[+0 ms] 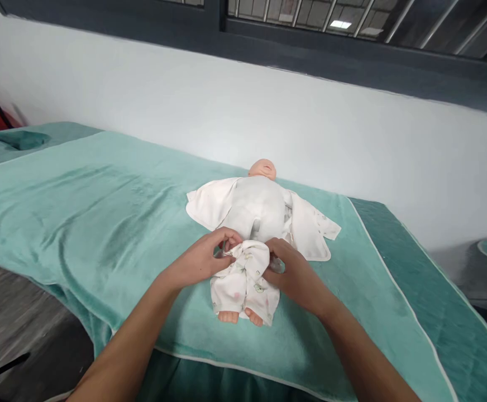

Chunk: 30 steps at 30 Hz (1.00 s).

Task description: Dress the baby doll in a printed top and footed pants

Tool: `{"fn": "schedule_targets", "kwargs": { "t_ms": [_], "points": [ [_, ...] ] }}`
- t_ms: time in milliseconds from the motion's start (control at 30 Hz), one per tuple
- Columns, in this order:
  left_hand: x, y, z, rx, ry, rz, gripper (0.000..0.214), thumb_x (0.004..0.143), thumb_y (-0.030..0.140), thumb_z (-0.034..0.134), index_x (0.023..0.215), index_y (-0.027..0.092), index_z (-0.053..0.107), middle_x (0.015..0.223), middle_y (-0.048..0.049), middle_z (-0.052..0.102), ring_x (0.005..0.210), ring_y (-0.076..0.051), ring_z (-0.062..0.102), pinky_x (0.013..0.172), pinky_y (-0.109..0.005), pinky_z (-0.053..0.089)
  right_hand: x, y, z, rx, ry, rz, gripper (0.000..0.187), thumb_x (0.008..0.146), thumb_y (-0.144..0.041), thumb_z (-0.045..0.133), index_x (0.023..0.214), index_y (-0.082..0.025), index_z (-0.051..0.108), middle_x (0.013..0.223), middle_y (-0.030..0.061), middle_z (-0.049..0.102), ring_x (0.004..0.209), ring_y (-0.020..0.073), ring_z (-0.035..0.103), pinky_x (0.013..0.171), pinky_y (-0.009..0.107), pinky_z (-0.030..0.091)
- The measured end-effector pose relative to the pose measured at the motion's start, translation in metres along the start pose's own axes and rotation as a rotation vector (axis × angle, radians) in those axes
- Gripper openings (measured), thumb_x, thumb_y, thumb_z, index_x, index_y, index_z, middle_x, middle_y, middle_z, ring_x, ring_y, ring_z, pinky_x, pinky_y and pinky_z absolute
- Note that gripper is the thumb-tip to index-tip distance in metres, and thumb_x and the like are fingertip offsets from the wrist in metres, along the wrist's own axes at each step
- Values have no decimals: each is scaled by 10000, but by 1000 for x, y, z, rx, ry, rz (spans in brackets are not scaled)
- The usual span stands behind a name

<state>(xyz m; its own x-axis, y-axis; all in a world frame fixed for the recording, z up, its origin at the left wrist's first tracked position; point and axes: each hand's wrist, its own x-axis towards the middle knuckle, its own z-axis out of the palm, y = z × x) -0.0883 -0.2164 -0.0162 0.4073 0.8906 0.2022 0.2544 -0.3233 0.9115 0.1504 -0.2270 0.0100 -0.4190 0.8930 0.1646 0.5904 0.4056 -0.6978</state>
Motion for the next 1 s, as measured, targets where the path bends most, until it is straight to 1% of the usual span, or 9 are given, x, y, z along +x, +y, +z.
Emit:
{"fn": "schedule_targets", "kwargs": {
  "t_ms": [100,200,333,433,500,600,767,900,1000],
  "points": [
    [2,10,0,230,-13,72,344,775,67,513,1067,227,600,1004,7,625,870,-145,549,794,-278,444,5,-10,-2,90,-54,142,145,790,-216,645,907,-226,560,803,-28,571,741,147,493,662,278,416],
    [3,5,3,470,48,209,452,727,5,457,1101,216,598,935,1,620,798,-143,561,709,-268,429,7,-12,-4,100,-52,153,131,772,-174,605,869,-233,539,719,-56,522,662,124,446,592,247,366],
    [4,-7,10,771,285,354,524,731,-18,439,1170,215,606,922,-21,611,772,-160,577,653,-278,418,2,7,-8,-151,235,64,157,723,-93,539,796,-226,497,756,-35,516,636,120,421,588,262,319],
    [8,-11,15,895,382,331,408,760,14,461,1068,220,631,904,-28,602,764,-178,569,642,-301,415,-1,33,-9,-358,439,27,180,693,-67,490,783,-222,474,863,6,539,685,138,436,607,282,309],
    [13,-12,16,817,376,237,285,771,45,470,953,214,611,927,-32,598,798,-182,571,669,-307,426,0,50,-8,-323,474,50,147,729,-103,492,813,-223,497,908,26,562,746,159,488,639,288,353],
    [19,-15,12,497,311,78,158,755,84,484,838,212,526,937,-16,585,829,-169,555,729,-302,441,4,69,-4,-33,407,150,97,791,-202,523,882,-224,548,873,23,613,800,183,568,697,297,429],
    [20,-16,-3,65,71,-139,104,765,195,571,799,216,474,802,34,493,746,-141,464,687,-275,390,8,75,-8,262,333,269,173,778,-335,663,878,-206,605,783,-2,622,733,162,548,653,278,411],
    [21,-6,-14,-21,-92,-107,232,796,375,684,801,205,527,845,16,511,794,-152,474,727,-280,406,12,66,-22,284,239,241,290,798,-478,704,788,-196,638,704,-7,555,669,145,464,606,277,360],
    [26,6,-16,53,-179,-37,278,810,455,702,822,205,582,904,-6,542,850,-174,511,772,-297,429,19,58,-27,255,194,187,348,847,-517,652,723,-194,621,690,-4,536,664,142,442,606,281,351]
  ]
}}
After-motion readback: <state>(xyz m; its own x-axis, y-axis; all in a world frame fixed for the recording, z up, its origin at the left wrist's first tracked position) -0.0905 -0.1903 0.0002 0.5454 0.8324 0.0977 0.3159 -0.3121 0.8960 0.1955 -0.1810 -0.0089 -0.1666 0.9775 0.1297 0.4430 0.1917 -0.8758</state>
